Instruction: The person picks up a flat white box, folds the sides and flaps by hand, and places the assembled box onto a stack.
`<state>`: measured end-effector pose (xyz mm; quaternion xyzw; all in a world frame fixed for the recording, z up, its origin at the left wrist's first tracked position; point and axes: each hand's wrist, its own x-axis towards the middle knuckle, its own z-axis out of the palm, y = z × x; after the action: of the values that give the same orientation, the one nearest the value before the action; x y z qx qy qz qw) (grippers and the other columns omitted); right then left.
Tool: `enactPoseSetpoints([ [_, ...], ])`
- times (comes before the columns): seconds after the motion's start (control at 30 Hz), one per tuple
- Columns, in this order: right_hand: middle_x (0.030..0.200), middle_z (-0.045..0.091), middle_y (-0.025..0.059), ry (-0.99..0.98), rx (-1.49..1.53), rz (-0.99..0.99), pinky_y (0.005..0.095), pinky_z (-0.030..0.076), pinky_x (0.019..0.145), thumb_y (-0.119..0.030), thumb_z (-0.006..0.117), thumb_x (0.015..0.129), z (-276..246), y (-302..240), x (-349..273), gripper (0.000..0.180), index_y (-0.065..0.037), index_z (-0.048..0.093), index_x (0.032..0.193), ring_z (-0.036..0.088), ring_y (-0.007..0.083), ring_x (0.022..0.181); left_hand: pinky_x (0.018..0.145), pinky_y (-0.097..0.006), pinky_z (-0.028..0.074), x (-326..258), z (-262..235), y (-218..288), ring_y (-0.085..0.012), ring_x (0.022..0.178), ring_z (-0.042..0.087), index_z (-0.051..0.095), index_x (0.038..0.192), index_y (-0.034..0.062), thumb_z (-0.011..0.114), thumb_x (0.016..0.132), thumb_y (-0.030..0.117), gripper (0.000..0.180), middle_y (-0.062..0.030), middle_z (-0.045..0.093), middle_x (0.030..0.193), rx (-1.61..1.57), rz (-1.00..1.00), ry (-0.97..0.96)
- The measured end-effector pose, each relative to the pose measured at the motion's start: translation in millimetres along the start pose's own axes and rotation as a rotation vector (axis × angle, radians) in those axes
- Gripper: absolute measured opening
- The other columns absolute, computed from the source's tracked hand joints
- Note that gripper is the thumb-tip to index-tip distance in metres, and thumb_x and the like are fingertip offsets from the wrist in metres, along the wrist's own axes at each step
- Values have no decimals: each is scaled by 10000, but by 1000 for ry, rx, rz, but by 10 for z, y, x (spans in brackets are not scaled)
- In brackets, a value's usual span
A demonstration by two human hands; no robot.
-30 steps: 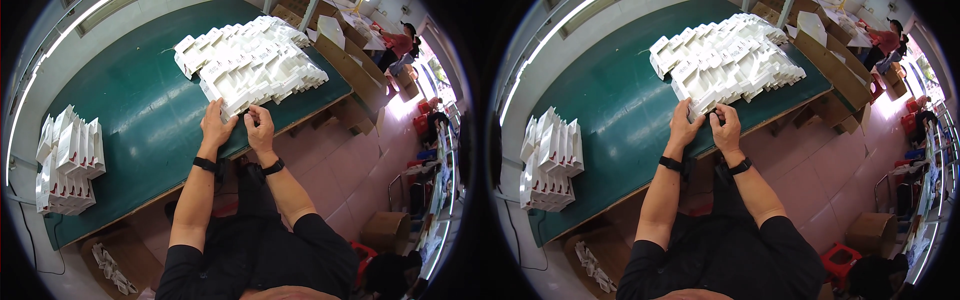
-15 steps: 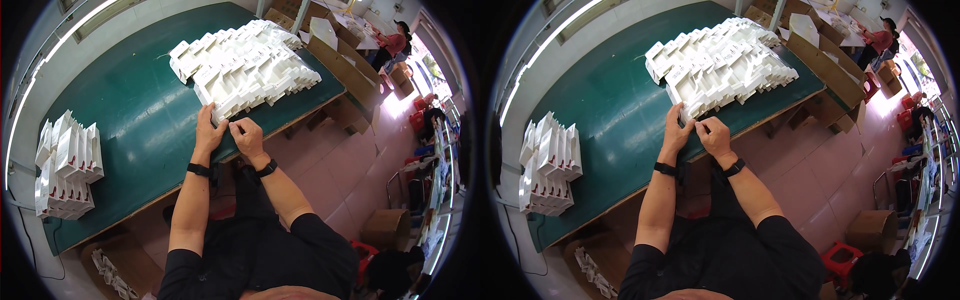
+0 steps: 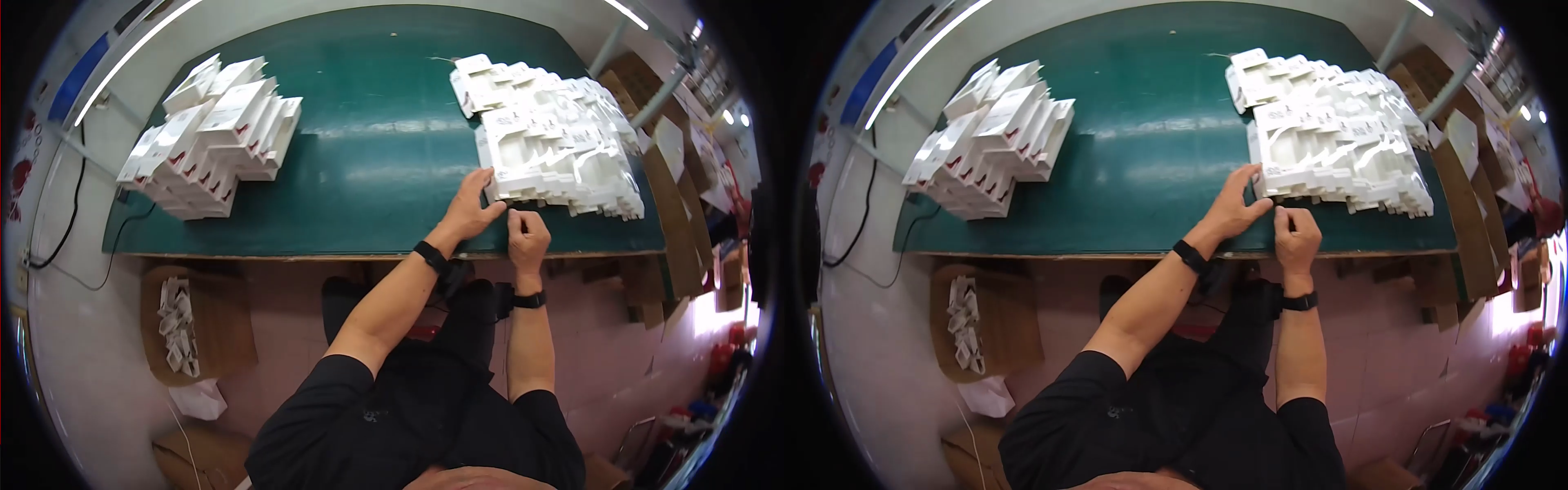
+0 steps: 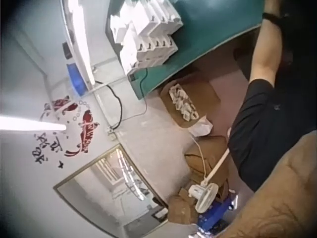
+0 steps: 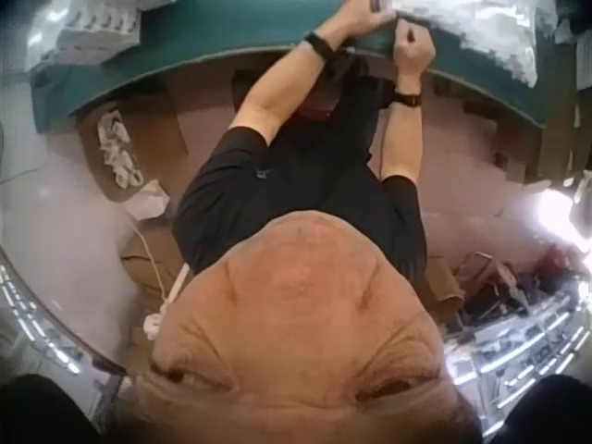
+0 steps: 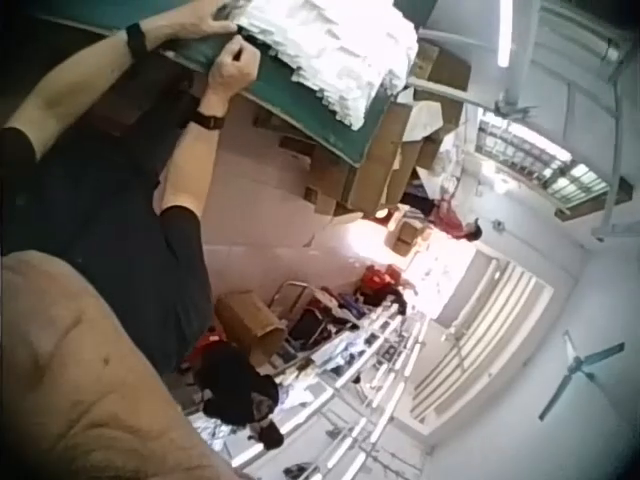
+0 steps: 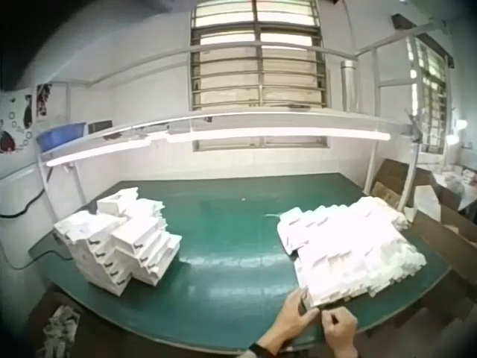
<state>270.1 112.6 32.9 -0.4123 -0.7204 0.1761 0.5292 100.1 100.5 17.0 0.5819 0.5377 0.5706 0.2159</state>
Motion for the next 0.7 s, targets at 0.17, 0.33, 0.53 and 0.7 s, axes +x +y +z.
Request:
enactPoseSetpoints([
  [0.17, 736, 614, 81, -46, -14, -8, 340, 466, 603, -110, 741, 935, 46, -32, -23, 177, -17, 662, 806, 577, 222, 628, 1177, -425, 378, -122, -492, 107, -377, 1401, 467, 476, 1474, -6, 793, 866, 287, 746, -235, 492, 1487, 24, -81, 32],
  [0.33, 737, 608, 75, -49, 1, -43, 341, 461, 605, -107, 727, 949, 33, -7, -12, 184, -15, 654, 807, 567, 215, 633, 1168, -458, 388, -163, -1512, 285, -400, 1383, 483, 513, 1448, 16, 792, 862, 281, 701, -246, 514, 1471, 305, 56, 272],
  [0.53, 731, 594, 64, -80, 1, -58, 328, 446, 604, -112, 712, 970, 35, 1, -25, 204, -5, 639, 812, 546, 183, 641, 1139, -512, 393, -159, -2952, 692, -428, 1352, 498, 564, 1405, 43, 801, 843, 268, 650, -248, 546, 1441, 960, 246, 591],
  [0.7, 744, 605, 76, -99, -11, -68, 343, 457, 609, -106, 717, 957, 18, -32, -15, 197, -15, 634, 803, 566, 218, 644, 1144, -523, 385, -116, -3756, 754, -427, 1370, 481, 584, 1380, 40, 798, 839, 406, 688, -248, 521, 1470, 1251, 96, 694],
])
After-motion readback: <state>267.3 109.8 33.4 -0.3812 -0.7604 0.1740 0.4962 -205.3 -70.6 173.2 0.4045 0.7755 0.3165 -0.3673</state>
